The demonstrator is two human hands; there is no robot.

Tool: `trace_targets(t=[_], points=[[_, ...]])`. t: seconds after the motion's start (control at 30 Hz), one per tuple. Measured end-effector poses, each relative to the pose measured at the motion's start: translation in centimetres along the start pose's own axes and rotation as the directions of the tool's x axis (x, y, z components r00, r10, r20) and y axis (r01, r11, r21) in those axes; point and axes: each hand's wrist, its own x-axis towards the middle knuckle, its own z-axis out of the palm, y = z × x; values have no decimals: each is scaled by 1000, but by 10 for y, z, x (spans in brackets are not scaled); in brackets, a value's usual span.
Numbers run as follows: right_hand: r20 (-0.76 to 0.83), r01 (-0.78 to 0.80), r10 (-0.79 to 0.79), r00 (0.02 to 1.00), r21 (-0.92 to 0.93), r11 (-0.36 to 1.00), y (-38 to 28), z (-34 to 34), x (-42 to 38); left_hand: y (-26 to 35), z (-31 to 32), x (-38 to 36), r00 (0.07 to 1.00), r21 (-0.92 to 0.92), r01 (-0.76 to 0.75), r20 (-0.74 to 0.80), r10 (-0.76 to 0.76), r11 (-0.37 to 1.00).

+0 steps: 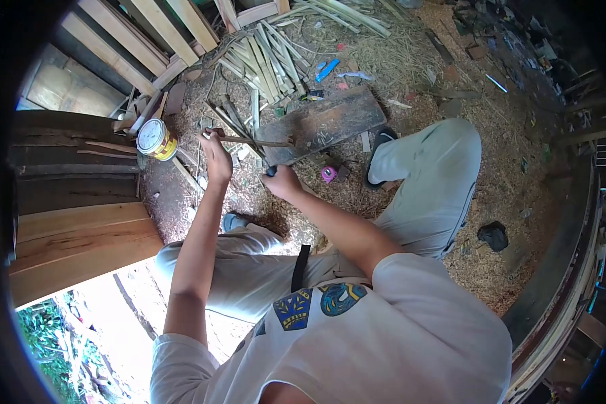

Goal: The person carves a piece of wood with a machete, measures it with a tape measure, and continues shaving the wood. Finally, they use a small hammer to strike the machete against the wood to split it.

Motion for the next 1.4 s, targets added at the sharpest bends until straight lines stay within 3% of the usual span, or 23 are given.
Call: trace_targets(t=[0.03,0.13,0.17,0.23,0.27,0.3,0.4,0.43,0.5,0.53,0.57,0.6,0.63,0.77,0.8,0.83,0.87,1.0,1.07,1.2,1.27,1.37,1.4], points=[[-43,131,-133,990,-28,991,-4,3,2,-1,1,1,1000,2,-11,2,11,1000],[-65,137,-144,987,-99,986,-7,-2,0,0,0,0,1000,27,-31,6,31,999],[-91,110,-112,990,-24,994,33,10,17,1,1,-1,999,49,-40,12,39,998],[-89,-176,160,983,-208,962,87,-9,19,3,3,-4,1000,12,-25,14,24,1000],[-137,-287,254,957,-345,894,176,4,57,6,4,-3,1000,-24,-14,18,15,1000],[-91,-342,331,939,-318,884,161,-30,32,13,4,-4,999,56,-25,25,24,998],[173,-417,483,858,-314,853,142,-90,6,28,9,-5,996,13,-55,73,54,998],[176,-417,486,856,-321,850,152,-89,13,30,10,-4,993,-42,-35,111,40,998],[270,-520,509,817,-33,853,185,-83,30,34,14,0,988,-17,-98,118,99,995],[268,-519,508,818,-34,854,184,-81,29,32,15,4,979,-1,-158,129,157,987],[225,-472,449,865,55,880,176,-74,26,41,14,6,978,-1,-163,129,161,987],[175,-415,390,904,142,899,167,-65,23,50,11,8,986,-104,-69,146,84,992],[88,-370,362,928,106,923,127,-68,4,57,9,10,985,-203,28,173,8,979],[73,-261,250,965,274,926,114,-41,30,31,5,28,992,-176,-65,93,83,982],[72,-265,255,964,276,924,106,-38,35,32,2,30,992,-93,-79,89,87,993],[41,-215,212,976,301,929,83,-41,33,41,-5,33,979,179,-187,117,167,966],[9,-163,169,986,324,932,58,-43,31,50,-11,36,957,433,-287,166,237,855],[-16,-79,90,996,348,934,-20,-43,26,69,-26,36,964,507,-251,206,166,825],[38,75,-100,994,423,903,-42,-39,26,77,-37,36,952,568,-162,305,-23,807],[1,195,-201,980,232,953,-77,-29,15,33,-49,36,929,392,-277,344,140,877],[-97,338,-330,939,91,937,-88,-25,2,33,-56,35,941,483,-217,333,51,848],[14,263,-265,964,73,962,-93,-33,-1,30,-61,28,934,444,-205,356,38,872],[36,262,-263,964,37,964,-92,-34,-2,25,-58,25,943,342,-210,317,98,916]])
